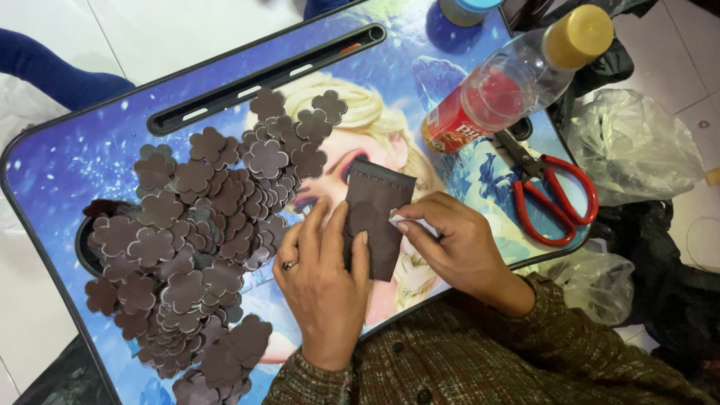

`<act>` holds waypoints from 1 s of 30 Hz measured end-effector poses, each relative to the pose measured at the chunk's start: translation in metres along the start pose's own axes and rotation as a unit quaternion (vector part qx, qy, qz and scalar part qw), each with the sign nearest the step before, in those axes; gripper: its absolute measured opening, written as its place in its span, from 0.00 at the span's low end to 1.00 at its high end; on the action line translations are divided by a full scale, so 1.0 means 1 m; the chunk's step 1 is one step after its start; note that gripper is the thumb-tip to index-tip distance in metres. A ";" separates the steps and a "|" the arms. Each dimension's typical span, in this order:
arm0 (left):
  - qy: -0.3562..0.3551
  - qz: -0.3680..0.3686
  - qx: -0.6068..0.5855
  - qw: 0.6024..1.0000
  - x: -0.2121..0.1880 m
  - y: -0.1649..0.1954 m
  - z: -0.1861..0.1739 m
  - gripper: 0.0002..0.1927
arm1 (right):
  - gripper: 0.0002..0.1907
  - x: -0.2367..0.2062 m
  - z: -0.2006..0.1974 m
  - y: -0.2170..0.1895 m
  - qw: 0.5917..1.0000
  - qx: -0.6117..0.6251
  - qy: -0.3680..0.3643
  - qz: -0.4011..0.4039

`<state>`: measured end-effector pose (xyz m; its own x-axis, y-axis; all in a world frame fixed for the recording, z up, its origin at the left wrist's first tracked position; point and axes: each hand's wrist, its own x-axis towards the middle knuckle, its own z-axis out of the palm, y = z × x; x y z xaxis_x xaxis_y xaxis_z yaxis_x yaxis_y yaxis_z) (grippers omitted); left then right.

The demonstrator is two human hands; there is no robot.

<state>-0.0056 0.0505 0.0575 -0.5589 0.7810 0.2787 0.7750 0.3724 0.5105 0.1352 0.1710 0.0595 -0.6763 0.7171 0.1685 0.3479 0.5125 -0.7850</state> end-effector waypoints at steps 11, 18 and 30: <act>-0.009 0.084 0.004 0.996 -0.008 0.001 -0.014 0.13 | 0.07 -0.001 0.002 0.001 1.000 -0.006 0.008 0.014; -0.015 0.121 0.014 0.992 -0.025 0.003 -0.028 0.20 | 0.08 0.001 -0.003 -0.006 0.999 0.023 0.012 0.027; -0.024 0.153 0.046 0.987 -0.031 -0.005 -0.011 0.19 | 0.12 0.012 0.023 -0.024 0.968 -0.182 0.009 -0.172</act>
<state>0.0045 0.0190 0.0554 -0.2812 0.8861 0.3685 0.9300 0.1568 0.3325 0.1041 0.1561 0.0670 -0.7826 0.4810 0.3952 0.3120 0.8524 -0.4196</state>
